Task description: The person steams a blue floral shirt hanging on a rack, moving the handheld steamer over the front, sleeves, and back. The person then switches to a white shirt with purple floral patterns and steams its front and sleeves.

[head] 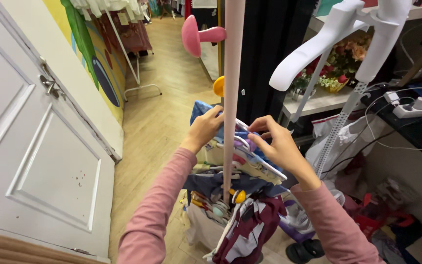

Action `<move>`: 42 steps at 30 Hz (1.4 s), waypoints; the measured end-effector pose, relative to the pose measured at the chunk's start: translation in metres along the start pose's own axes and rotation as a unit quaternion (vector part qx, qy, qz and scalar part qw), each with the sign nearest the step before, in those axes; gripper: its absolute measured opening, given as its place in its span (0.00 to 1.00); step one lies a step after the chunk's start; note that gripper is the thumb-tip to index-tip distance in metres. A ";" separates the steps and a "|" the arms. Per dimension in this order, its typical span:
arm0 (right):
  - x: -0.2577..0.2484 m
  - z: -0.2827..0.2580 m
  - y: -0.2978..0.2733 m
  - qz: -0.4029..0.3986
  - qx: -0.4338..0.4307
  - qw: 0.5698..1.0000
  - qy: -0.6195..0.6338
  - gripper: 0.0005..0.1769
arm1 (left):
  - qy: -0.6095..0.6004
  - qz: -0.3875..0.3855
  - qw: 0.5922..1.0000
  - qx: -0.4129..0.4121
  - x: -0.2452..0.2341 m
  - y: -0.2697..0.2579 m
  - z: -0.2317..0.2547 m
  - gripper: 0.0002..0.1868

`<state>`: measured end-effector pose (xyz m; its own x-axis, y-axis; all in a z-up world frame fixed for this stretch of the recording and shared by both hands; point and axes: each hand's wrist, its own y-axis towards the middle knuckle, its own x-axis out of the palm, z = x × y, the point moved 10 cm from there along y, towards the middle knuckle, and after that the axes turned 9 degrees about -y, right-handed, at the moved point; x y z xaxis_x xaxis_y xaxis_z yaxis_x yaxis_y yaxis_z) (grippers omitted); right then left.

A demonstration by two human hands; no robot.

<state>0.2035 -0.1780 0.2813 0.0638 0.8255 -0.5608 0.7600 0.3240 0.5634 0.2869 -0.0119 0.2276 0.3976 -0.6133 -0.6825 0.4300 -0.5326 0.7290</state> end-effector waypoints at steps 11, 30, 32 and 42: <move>0.009 -0.030 -0.007 -0.035 -0.013 0.992 -0.123 0.10 | 0.128 -0.124 0.980 0.092 0.035 -0.023 0.011 0.19; 0.026 -0.032 -0.044 0.094 -0.095 0.977 -0.169 0.24 | -0.099 -0.061 0.934 -0.337 0.035 -0.054 -0.016 0.21; 0.019 -0.019 -0.072 0.132 -0.091 0.975 -0.156 0.30 | -0.189 0.282 0.893 -0.296 -0.018 -0.085 0.026 0.15; 0.010 0.149 -0.305 0.190 0.221 0.945 -0.152 0.34 | -0.313 0.111 0.935 -0.125 0.159 -0.133 0.301 0.16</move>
<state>0.0688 -0.3372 0.0131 0.5175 0.6511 -0.5552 0.8364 -0.2480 0.4888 0.0487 -0.2142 0.0379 -0.0188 -0.9553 -0.2950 0.5998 -0.2468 0.7611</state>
